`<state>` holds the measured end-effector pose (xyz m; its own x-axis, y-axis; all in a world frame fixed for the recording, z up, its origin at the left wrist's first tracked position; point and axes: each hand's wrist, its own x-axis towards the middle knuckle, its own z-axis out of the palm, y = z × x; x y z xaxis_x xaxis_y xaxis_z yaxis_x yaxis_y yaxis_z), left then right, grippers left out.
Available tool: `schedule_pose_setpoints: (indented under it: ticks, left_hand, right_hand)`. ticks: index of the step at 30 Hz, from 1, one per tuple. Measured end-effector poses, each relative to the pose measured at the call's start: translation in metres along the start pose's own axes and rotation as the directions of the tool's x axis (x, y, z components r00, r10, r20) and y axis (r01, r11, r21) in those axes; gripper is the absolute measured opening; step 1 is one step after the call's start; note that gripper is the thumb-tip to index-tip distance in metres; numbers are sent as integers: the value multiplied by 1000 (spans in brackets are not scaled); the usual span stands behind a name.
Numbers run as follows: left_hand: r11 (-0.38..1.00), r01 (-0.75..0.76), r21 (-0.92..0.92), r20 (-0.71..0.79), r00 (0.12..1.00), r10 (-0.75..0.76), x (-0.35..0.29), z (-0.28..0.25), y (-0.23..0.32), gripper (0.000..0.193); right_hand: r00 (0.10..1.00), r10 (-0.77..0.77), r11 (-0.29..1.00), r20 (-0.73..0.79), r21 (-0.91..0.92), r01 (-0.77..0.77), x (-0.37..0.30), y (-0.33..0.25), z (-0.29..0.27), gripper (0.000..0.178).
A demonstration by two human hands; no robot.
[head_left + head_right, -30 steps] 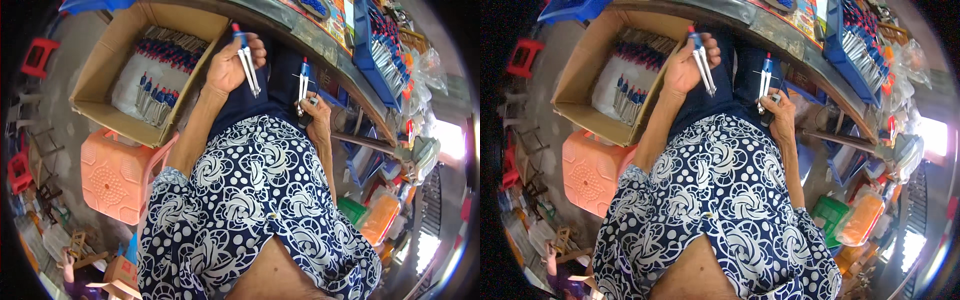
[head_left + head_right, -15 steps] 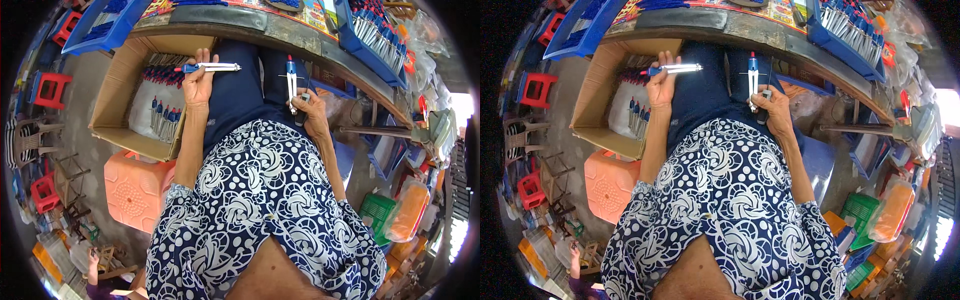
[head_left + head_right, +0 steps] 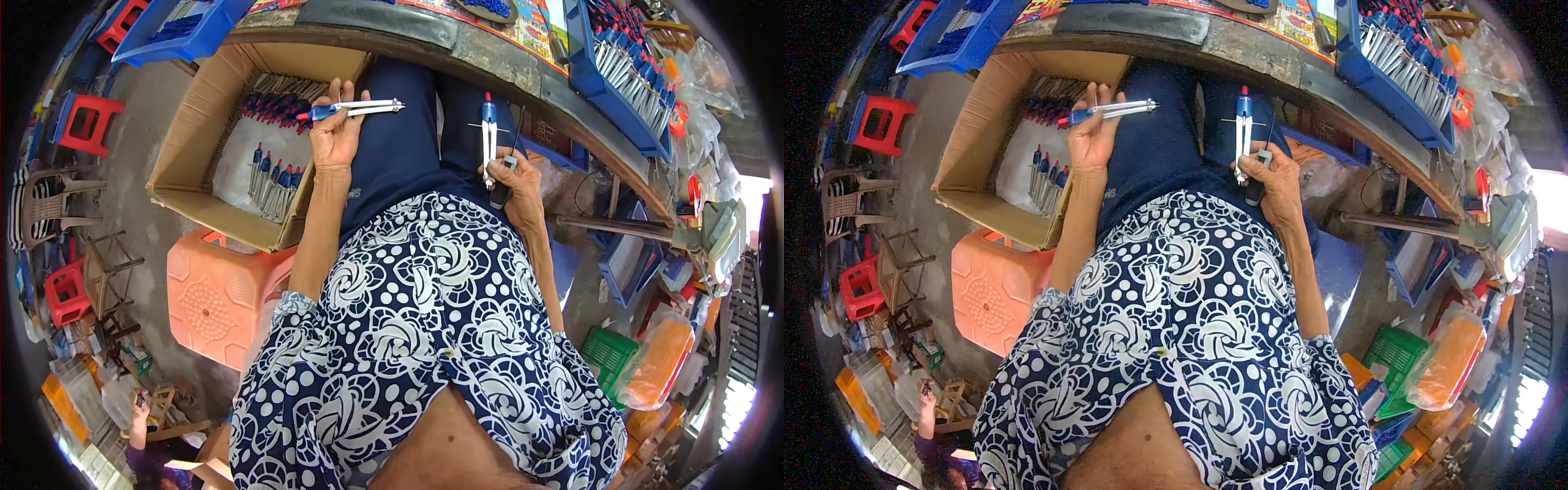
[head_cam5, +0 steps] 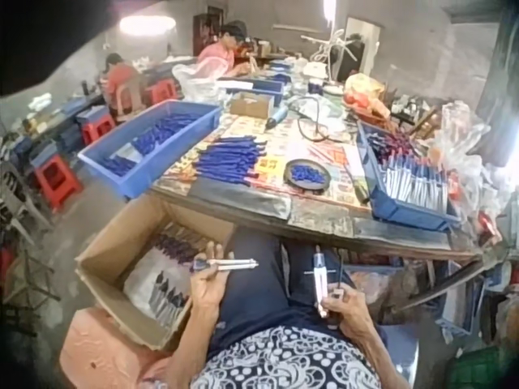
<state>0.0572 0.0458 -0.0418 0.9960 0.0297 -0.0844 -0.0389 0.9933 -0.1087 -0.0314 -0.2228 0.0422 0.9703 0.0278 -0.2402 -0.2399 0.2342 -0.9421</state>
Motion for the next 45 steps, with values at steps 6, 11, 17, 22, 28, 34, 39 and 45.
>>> schedule_pose_setpoints:
  ticks: [6,11,17,22,28,34,39,45]
  left_hand:
    - [998,-40,56,11,999,39,-1,3,0,33]
    - [1000,23,6,59,998,-23,1,3,2,26]
    - [999,30,10,57,998,-31,-3,11,-1,14]
    - [999,43,14,96,994,-44,-5,9,1,19]
    - [998,43,38,122,991,-48,-9,11,1,26]
    - [998,35,49,122,992,-40,-6,10,-2,29]
    - [998,34,61,137,990,-42,3,14,-11,30]
    - [995,92,36,136,986,-96,-8,37,9,27]
  right_hand:
    - [1000,11,1000,-2,2,-11,2,0,1,26]
    - [1000,11,1000,-13,-3,-11,2,0,1,26]
    - [1000,10,1000,4,0,-10,1,1,-1,29]
    - [1000,12,1000,3,-10,-12,-1,0,0,29]
    - [1000,21,1000,-21,-18,-22,-4,3,0,30]
    - [1000,7,999,-23,-33,-8,-3,1,0,30]
    - [999,4,999,-35,-49,-6,5,-3,-6,29]
    - [1000,-13,992,-22,-125,10,8,4,12,31]
